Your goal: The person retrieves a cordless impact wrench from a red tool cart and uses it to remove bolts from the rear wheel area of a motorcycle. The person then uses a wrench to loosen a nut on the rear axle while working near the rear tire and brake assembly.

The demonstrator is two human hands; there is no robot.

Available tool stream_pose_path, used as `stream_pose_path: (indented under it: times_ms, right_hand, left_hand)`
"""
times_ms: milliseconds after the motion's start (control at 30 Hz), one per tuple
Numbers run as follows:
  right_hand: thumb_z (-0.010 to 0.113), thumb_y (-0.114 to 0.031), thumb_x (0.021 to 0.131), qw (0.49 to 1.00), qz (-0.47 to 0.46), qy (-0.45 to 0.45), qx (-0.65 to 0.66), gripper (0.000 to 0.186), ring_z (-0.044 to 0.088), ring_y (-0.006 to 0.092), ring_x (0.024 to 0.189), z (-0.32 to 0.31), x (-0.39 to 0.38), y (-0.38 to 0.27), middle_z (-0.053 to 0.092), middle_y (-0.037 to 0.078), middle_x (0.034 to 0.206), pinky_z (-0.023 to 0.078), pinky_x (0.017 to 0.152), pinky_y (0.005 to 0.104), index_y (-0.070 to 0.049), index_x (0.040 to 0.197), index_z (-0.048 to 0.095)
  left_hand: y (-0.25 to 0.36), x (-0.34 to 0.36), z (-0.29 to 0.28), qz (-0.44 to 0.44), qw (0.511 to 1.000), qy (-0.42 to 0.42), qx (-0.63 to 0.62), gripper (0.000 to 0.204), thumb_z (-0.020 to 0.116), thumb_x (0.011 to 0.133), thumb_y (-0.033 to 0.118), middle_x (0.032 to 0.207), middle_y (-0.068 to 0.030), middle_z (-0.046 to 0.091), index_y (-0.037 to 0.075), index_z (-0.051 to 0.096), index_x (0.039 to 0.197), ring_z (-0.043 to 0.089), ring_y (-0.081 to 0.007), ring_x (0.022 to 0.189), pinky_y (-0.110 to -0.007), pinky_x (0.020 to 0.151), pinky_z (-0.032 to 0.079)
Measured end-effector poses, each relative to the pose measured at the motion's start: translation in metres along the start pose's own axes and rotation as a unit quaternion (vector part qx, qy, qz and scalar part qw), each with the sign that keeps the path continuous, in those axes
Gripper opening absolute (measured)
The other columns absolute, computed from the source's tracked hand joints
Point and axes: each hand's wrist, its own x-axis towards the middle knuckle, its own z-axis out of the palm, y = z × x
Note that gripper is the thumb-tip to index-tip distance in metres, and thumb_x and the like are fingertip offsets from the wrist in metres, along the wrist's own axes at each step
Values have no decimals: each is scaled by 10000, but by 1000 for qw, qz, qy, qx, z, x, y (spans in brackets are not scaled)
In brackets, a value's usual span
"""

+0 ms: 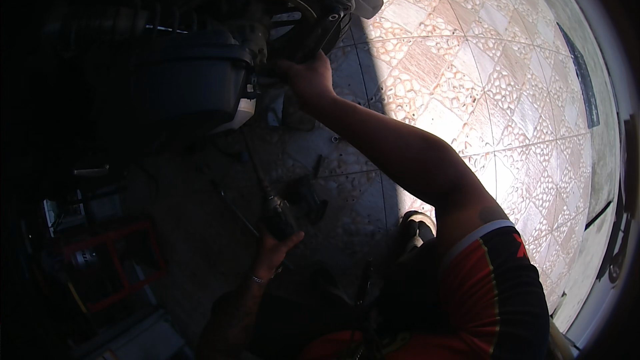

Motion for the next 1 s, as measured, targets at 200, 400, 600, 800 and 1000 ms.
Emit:
stream_pose_path:
  times_ms: [200,400,600,800,1000]
  right_hand:
    - [812,-42,801,999,11,0,-53,393,715,209,987,-3,-1,-6,735,127,1085,585,880,340,25,1145,633]
    - [806,-61,770,999,-1,-21,-34,425,715,225,990,-8,1,-3,733,129,1074,579,883,361,16,1148,628]
    - [813,-59,783,999,-1,-26,-44,427,717,223,992,-10,1,-3,734,129,1082,584,884,356,29,1158,629]
    - [799,-46,809,998,-22,-35,-40,384,718,211,981,-11,-1,-4,737,126,1079,587,882,346,34,1149,640]
    - [802,-32,791,996,-20,-33,-76,347,720,197,970,-18,-4,-14,745,122,1039,589,861,340,33,1104,665]
  left_hand:
    - [-4,1,-2,-4,1000,-3,11,464,877,770,85,976,22,594,55,590,1134,575,-79,803,-263,681,527]
    - [-11,-1,-2,-29,1000,6,-5,483,871,782,76,1004,13,589,55,579,1166,575,-82,821,-266,691,528]
    - [-8,1,-4,-2,1000,-15,23,525,870,788,76,1022,10,584,54,558,1209,584,-95,871,-275,721,539]
    - [-6,0,-4,-16,999,-30,12,539,862,796,67,1019,15,584,60,541,1229,582,-90,857,-275,714,537]
    - [-6,0,-3,-4,999,-29,20,518,854,807,63,1001,19,583,66,544,1223,583,-91,830,-268,708,533]
